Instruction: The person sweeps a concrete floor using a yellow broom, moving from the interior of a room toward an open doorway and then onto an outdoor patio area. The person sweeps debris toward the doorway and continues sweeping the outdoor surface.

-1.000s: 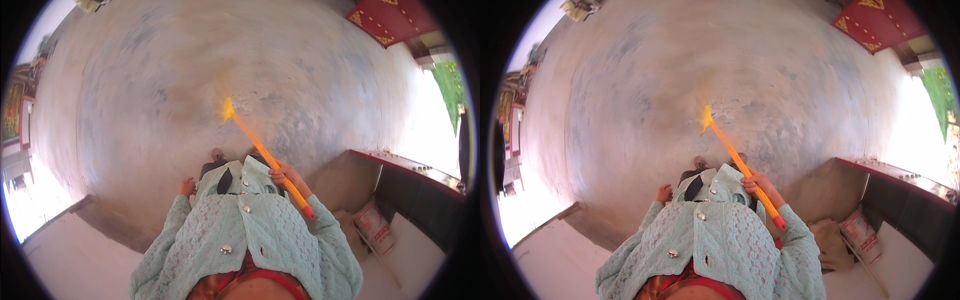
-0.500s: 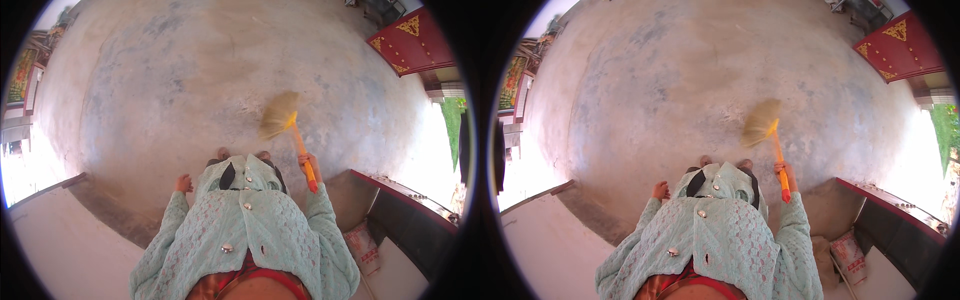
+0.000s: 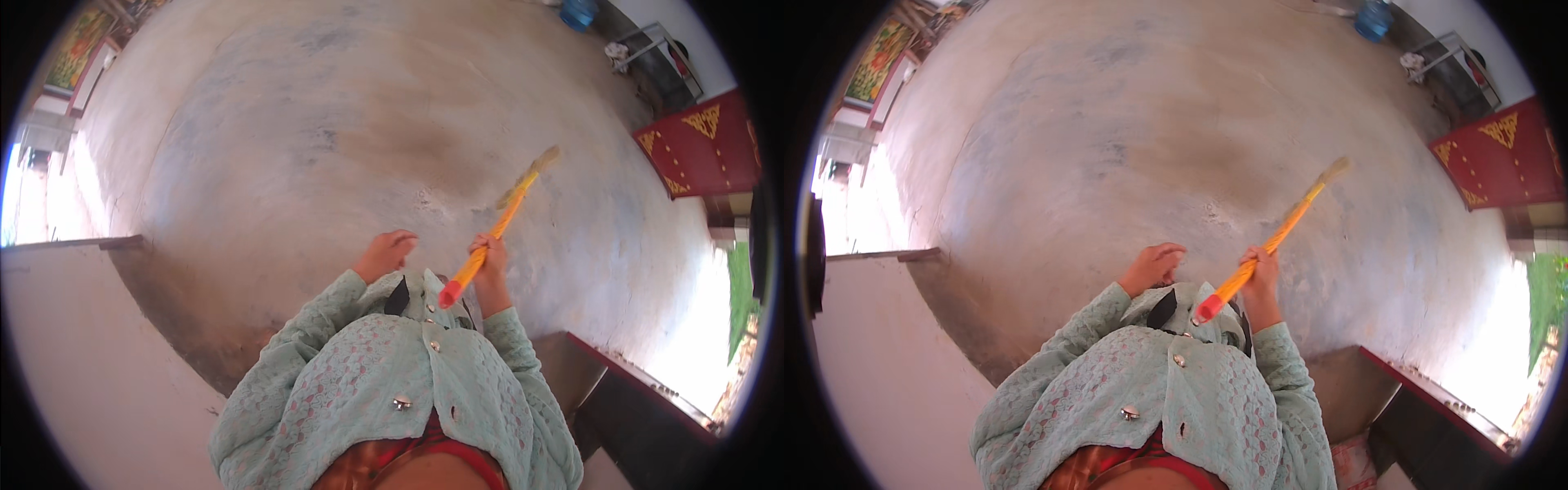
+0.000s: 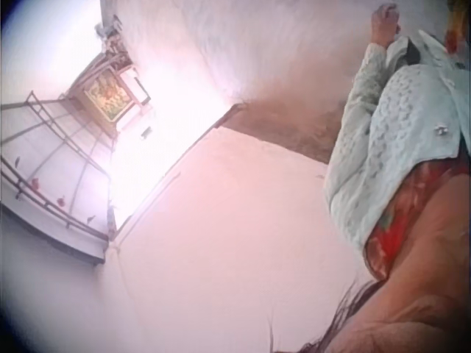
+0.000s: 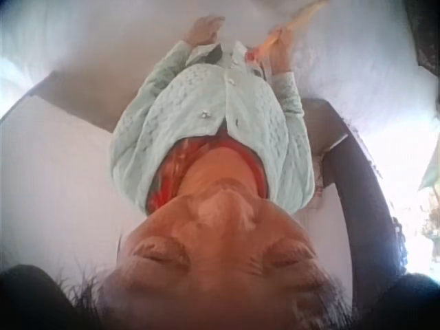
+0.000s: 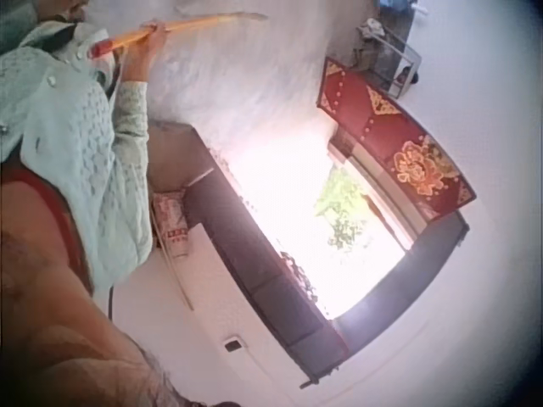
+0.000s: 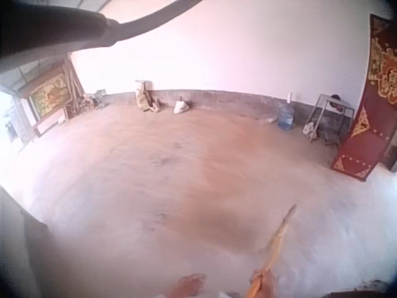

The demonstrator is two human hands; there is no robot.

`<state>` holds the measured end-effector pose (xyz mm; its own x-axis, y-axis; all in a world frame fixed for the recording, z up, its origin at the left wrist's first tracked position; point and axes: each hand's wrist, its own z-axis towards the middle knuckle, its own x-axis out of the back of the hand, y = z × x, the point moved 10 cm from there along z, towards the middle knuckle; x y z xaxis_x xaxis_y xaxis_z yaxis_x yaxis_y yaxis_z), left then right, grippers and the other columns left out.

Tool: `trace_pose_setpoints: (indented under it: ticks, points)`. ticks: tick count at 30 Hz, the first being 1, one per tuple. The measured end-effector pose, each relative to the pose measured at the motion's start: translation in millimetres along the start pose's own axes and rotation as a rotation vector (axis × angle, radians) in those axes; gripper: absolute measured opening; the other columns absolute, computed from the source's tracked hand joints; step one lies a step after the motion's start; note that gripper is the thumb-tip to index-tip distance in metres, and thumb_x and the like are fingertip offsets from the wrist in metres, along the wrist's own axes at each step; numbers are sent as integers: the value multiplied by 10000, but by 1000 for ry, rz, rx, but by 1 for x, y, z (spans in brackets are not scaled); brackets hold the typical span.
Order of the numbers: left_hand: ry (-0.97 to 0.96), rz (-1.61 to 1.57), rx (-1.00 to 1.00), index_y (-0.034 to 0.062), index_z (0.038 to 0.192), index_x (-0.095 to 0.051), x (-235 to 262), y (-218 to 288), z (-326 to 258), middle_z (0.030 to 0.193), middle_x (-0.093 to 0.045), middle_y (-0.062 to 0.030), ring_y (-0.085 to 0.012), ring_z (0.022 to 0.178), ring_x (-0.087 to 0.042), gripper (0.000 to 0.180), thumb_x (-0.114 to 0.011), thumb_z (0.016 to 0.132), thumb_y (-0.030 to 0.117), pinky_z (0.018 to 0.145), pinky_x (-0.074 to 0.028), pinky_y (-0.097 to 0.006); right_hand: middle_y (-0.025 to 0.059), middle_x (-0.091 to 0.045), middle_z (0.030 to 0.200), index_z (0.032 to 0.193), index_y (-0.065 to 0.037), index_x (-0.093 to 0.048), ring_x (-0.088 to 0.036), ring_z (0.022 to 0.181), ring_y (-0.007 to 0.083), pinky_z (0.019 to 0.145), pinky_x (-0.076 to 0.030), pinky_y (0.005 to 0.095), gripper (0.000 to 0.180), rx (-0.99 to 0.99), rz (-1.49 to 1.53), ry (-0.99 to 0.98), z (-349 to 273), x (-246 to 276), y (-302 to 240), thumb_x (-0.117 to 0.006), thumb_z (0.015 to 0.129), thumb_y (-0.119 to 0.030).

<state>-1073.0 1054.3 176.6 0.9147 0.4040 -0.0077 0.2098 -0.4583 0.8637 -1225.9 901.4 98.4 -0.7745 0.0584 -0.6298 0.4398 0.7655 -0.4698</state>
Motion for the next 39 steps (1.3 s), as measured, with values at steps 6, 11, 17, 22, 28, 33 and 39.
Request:
trace_pose_setpoints:
  ticks: [6,11,17,22,28,33,39]
  points:
    - [-180,-250,275,32,920,-474,-18,8,-43,672,-507,-27,-97,538,-513,231,-520,773,206,477,-444,-215,58,-459,738,1017,-98,-311,-490,519,153,458,-434,258,357,-1,-508,-214,-17,-107,89,-501,720,-37]
    - [62,-460,199,30,875,-417,36,-8,-74,610,-479,-33,-117,494,-501,220,-545,727,131,434,-453,-243,57,-480,816,1130,-140,-264,-542,713,158,536,-445,257,410,-224,-669,-528,-33,-171,167,-488,787,-151]
    - [362,-313,305,44,851,-408,135,-77,-106,583,-460,-32,-111,430,-461,225,-576,727,129,373,-430,-252,73,-532,789,1260,-57,-234,-548,705,178,601,-454,282,540,-625,-793,-612,-44,-107,196,-466,810,-245]
    - [512,-317,408,14,728,-465,211,-148,-84,541,-465,-51,-139,411,-455,167,-608,687,90,363,-406,-272,84,-541,756,1231,-34,-297,-552,651,183,582,-457,270,515,-582,-948,-267,-24,25,132,-477,782,-211]
    - [84,0,360,3,628,-482,154,-240,-20,509,-471,-47,-134,404,-454,112,-584,666,30,365,-388,-270,85,-536,743,1217,-27,-313,-547,641,173,578,-464,277,498,-434,-903,18,-37,130,56,-459,770,-192]
    - [-144,-136,490,13,631,-482,24,-206,10,519,-475,-36,-123,415,-452,99,-577,657,22,394,-377,-260,74,-531,734,1231,-40,-290,-537,630,170,582,-463,277,498,-237,-609,240,-59,181,16,-441,779,-186]
    - [-425,-126,483,24,727,-437,-72,-125,44,539,-469,-32,-105,398,-440,162,-583,662,50,342,-372,-232,84,-528,731,1245,-16,-242,-547,629,168,558,-478,268,519,-141,-493,323,-89,198,15,-439,777,-123]
